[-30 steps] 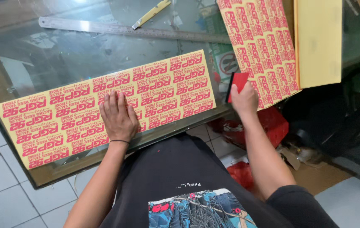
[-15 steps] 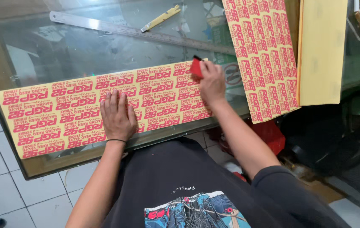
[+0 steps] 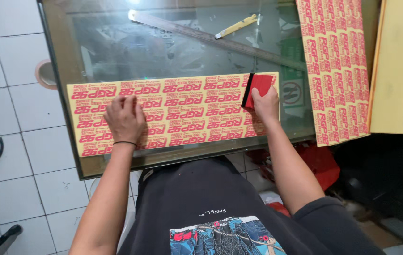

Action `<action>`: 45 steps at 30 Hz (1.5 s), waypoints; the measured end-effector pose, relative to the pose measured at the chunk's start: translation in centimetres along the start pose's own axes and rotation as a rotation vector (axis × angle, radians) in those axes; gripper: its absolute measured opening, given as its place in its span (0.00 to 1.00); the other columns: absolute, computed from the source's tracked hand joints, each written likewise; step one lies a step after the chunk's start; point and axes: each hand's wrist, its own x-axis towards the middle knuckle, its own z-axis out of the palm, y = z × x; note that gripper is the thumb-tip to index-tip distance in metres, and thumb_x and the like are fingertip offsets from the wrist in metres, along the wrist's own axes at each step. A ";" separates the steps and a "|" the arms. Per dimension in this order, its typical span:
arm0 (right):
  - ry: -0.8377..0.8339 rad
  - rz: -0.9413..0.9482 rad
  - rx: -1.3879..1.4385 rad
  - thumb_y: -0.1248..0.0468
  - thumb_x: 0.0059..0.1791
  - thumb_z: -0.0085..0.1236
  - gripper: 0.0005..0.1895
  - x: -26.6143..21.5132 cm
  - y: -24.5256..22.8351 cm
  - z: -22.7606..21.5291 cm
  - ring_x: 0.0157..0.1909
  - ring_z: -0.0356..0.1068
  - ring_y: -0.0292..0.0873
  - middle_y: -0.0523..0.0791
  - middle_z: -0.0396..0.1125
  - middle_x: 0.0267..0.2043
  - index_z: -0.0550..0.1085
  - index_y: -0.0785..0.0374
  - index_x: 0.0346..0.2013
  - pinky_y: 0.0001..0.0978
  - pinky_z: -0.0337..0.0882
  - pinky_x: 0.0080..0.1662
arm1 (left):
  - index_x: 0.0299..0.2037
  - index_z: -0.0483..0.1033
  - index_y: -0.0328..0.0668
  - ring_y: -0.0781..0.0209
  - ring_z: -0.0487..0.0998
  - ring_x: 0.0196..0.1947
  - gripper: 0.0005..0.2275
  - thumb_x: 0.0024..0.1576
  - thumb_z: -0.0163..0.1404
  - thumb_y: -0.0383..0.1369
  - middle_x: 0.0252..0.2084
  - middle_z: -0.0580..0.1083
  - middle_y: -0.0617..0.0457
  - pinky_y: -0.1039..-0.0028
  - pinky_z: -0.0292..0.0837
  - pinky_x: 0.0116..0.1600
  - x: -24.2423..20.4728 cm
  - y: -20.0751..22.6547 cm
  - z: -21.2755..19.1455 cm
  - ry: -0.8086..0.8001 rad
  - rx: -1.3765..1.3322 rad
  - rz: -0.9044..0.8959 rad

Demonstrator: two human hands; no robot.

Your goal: The person cuts a sheet of red and yellow stickers on a glass table using a utility knife and a metal ruler. They smooth the sticker sheet with a red squeegee, measure and cut the sheet into strips, and then peel off the backing paper from the cut sections.

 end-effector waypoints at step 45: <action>-0.058 -0.921 -0.426 0.66 0.37 0.56 0.30 -19.5 -15.6 21.9 0.55 0.66 0.48 0.42 0.68 0.53 0.79 0.50 0.55 0.40 0.64 0.48 | 0.50 0.72 0.50 0.43 0.70 0.55 0.25 0.46 0.67 0.46 0.51 0.65 0.51 0.55 0.67 0.58 4.0 -15.2 1.0 -0.124 -0.447 -0.643</action>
